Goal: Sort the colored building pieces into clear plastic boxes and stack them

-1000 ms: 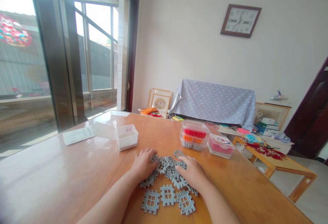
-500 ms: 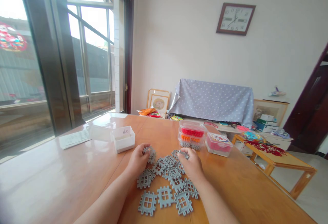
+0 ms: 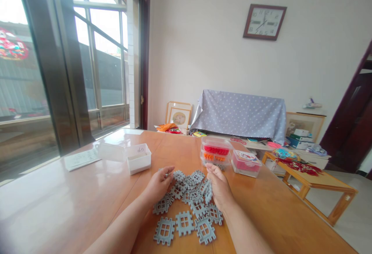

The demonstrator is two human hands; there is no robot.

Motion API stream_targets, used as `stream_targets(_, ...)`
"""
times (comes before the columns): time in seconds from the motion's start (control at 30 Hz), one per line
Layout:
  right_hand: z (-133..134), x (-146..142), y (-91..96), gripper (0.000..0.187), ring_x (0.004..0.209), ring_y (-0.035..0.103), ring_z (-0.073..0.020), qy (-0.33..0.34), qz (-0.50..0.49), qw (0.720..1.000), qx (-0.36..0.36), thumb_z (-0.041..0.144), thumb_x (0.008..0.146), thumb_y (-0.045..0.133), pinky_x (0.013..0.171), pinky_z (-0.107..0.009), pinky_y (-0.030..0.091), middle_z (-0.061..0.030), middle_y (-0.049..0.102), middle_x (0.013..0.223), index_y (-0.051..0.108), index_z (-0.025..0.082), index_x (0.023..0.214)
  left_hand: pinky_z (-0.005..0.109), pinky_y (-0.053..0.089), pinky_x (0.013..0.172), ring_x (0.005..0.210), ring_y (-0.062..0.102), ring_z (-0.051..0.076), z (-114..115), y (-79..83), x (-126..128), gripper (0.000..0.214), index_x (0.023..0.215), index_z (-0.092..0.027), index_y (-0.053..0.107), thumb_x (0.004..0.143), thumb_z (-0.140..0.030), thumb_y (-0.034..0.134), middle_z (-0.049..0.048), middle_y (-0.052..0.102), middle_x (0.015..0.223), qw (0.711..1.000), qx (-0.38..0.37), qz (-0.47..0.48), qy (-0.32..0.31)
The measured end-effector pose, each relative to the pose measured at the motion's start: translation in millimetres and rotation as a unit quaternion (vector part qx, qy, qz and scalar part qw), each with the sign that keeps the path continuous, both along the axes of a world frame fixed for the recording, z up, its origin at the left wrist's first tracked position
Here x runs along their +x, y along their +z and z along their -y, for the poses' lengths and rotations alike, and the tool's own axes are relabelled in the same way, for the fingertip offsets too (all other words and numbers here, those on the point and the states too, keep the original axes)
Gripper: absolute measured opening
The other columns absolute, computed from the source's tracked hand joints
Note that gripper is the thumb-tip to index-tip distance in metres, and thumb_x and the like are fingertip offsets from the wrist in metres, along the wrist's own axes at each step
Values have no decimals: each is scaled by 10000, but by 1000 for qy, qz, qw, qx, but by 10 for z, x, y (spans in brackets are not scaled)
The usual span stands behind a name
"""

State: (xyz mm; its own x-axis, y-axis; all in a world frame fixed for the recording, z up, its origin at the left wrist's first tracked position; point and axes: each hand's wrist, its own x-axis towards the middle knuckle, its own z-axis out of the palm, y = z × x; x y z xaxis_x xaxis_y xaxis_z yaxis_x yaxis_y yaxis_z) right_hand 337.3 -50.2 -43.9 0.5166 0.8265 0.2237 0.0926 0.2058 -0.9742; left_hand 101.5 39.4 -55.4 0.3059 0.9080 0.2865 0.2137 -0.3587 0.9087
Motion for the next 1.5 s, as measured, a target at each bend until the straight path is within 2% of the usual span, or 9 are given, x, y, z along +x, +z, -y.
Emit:
stream_targets(0.2,78,232,26,431,1081,649,-266,-103,240,964,-57,375,799,541,979,-413,477,-80,716,1168,683,213,1173,320,473,984,1147,640,237,-125,-12,-107,380,1228,-159,660,921,-316,499,113,701,1230,994,57,-88,40)
stream_targets(0.33,286,85,204,468,1232,578,-277,42,376,922,-80,526,856,559,1078,-435,414,-88,675,1275,687,238,1201,312,450,974,1156,625,240,-162,44,-200,358,1195,-142,662,943,-281,450,137,697,1226,982,60,-157,84)
stream_targets(0.43,438,-111,260,678,1450,334,-328,167,475,854,-132,607,767,679,1190,-525,236,-61,491,1505,579,328,1376,309,440,951,1142,623,249,-118,105,-253,332,1185,-178,667,914,-261,494,121,710,1197,967,45,-226,109)
stream_targets(0.53,459,-212,188,772,1500,208,-354,201,516,813,-180,622,739,706,1200,-588,149,-41,356,1592,495,378,1441,314,437,926,1114,628,261,-57,127,-266,317,1151,-224,676,865,-247,542,93,725,1150,954,41,-280,100)
stream_targets(0.77,203,-133,17,424,1244,569,-269,102,519,839,-126,387,858,597,1105,-460,396,-96,644,1330,694,243,1244,274,456,874,1047,655,219,-48,61,-163,345,1110,-204,679,802,-161,530,75,734,1115,974,66,-217,27)
stream_targets(0.9,252,-239,126,371,1275,533,-283,72,533,838,-88,401,882,585,1125,-506,359,-70,673,1287,713,281,1210,271,475,859,1032,667,214,-114,23,-135,319,1118,-167,678,850,-193,506,94,739,1114,989,30,-144,27)
stream_targets(1.23,683,-1105,514,699,1495,193,-372,371,569,729,-82,689,758,667,1187,-645,44,-42,392,1572,552,400,1385,251,472,801,937,672,186,-204,-64,-165,242,1005,-155,690,873,-201,492,87,752,1014,988,24,-131,82)
stream_targets(1.4,531,-978,321,294,1247,514,-265,220,593,774,-45,338,886,612,1108,-467,333,-34,655,1278,710,346,1162,252,482,759,881,673,184,-153,15,-163,260,997,-154,703,881,-209,477,72,753,957,990,4,-119,70)
stream_targets(1.5,401,-725,241,297,1063,594,-231,157,580,799,-36,229,906,526,985,-402,428,-26,722,1093,725,322,1106,254,487,723,839,674,190,-126,60,-166,261,991,-165,714,891,-243,487,60,751,885,991,-24,-117,61)
